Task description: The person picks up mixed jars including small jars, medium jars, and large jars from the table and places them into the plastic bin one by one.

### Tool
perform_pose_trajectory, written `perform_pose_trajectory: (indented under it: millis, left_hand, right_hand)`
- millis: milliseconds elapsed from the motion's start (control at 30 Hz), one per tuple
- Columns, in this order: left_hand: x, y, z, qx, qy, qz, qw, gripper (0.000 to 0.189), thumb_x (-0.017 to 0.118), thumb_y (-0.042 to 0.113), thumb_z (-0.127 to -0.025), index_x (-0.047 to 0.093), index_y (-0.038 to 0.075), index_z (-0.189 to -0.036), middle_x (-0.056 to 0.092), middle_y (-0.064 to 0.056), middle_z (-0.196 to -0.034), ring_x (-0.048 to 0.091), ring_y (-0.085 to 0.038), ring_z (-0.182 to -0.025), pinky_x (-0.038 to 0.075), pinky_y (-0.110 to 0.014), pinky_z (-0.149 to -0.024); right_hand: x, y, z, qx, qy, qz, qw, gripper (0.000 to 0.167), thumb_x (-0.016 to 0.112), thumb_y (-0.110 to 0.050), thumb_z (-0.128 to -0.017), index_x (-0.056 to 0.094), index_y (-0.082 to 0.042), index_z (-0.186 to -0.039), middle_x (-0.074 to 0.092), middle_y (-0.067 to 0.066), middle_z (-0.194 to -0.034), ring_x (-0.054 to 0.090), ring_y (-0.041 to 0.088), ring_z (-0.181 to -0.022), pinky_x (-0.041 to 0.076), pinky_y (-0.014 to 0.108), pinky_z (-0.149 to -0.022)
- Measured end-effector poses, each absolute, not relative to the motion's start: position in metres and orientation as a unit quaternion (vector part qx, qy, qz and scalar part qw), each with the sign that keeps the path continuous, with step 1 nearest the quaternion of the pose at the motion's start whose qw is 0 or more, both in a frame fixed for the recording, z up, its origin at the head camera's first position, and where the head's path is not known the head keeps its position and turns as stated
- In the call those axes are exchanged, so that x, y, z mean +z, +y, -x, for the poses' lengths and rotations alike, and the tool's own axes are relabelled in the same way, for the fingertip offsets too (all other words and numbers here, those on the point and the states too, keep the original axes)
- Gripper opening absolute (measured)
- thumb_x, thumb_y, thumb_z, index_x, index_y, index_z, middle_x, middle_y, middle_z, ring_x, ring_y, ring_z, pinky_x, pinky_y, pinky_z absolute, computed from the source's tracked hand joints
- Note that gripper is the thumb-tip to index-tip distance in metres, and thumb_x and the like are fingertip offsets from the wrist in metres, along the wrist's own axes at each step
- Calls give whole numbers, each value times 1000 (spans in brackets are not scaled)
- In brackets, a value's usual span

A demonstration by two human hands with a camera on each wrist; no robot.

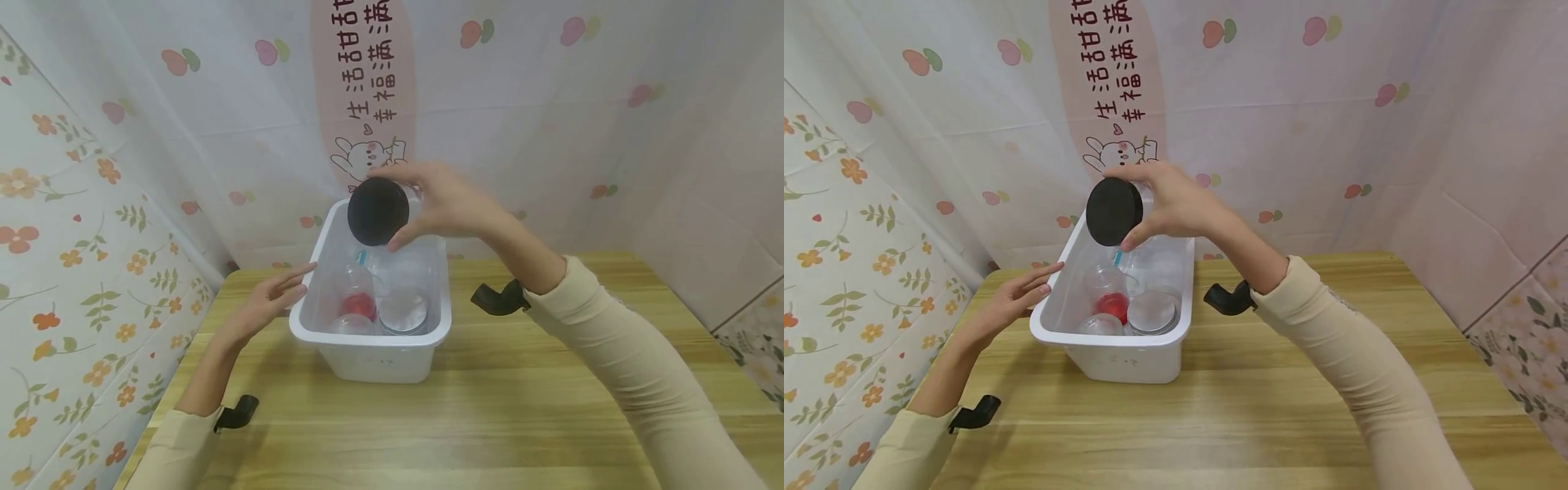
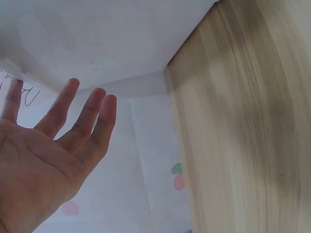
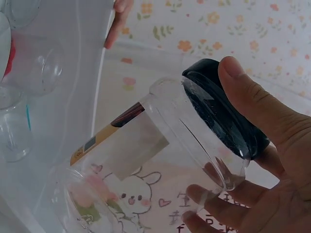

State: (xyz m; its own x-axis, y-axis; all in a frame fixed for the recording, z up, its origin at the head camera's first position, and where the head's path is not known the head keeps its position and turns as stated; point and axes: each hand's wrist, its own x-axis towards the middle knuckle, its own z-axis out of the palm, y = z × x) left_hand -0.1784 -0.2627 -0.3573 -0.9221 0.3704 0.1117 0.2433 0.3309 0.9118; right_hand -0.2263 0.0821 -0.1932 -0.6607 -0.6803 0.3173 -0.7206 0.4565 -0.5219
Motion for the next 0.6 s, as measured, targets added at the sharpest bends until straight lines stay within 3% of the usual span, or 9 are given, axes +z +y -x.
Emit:
perform_pose_trajectory:
  millis: [267, 600]
  left_hand:
    - [-359, -261, 178, 551, 812, -182, 64, 51, 54, 19, -107, 41, 11, -156, 43, -23, -152, 47, -44, -132, 51, -52, -91]
    - [-362, -262, 178, 552, 811, -182, 66, 52, 53, 21, -108, 39, 13, -157, 41, -23, -153, 44, -44, -134, 48, -60, -93]
  right_hand:
    - [-197, 74, 228, 297, -864, -407, 14, 97, 100, -25, -64, 54, -22, -149, 52, -4, -148, 42, 17, -138, 33, 50, -110]
    - [-203, 62, 230, 289, -856, -428, -5, 94, 100, -23, -63, 57, -12, -146, 53, 0, -148, 42, 20, -139, 31, 45, -113]
